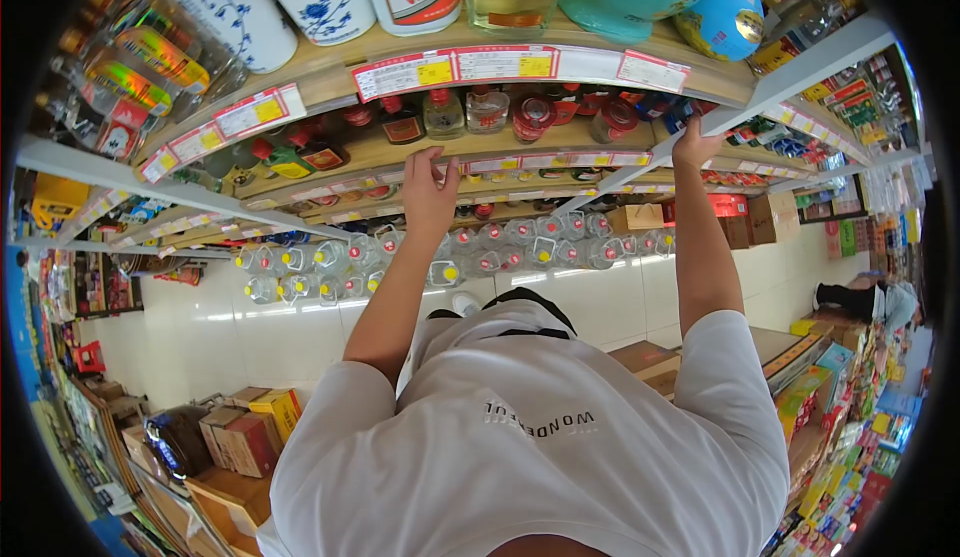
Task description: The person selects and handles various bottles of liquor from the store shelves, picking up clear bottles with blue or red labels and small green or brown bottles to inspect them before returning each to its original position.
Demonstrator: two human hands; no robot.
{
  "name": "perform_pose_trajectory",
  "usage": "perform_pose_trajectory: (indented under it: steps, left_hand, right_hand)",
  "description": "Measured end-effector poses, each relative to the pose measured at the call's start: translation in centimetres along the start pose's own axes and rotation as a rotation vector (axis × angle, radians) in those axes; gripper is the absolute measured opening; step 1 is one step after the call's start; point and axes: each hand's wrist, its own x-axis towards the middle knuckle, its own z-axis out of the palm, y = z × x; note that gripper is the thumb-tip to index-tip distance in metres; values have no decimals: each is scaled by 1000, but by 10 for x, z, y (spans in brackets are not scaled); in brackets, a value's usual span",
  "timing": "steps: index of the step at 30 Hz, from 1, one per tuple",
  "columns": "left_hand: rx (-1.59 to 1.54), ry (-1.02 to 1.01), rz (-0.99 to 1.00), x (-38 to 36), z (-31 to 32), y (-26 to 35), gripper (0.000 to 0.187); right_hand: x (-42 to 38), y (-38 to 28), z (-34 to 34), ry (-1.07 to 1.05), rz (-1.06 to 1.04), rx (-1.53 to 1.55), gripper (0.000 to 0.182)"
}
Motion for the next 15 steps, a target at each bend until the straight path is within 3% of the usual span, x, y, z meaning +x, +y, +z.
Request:
perform_pose_trajectory:
  steps: [5, 9, 11, 13, 15]
  left_hand:
    - [-49, -56, 6, -2, 17, 10, 32]
    - [-77, -109, 99, -9, 44, 43, 36]
    - [-116, -211, 146, -15, 67, 65, 40]
    - [-236, -168, 201, -19, 102, 83, 46]
    - [-315, -165, 190, -23, 133, 102, 53]
  right_hand:
    - [-2, -10, 0, 11, 35, -22, 39]
    - [-1, -6, 5, 8, -17, 151, 31]
    - [0, -3, 4, 5, 12, 128, 27]
    - [2, 17, -1, -9, 6, 134, 26]
    - [4, 36, -10, -57, 39, 43, 36]
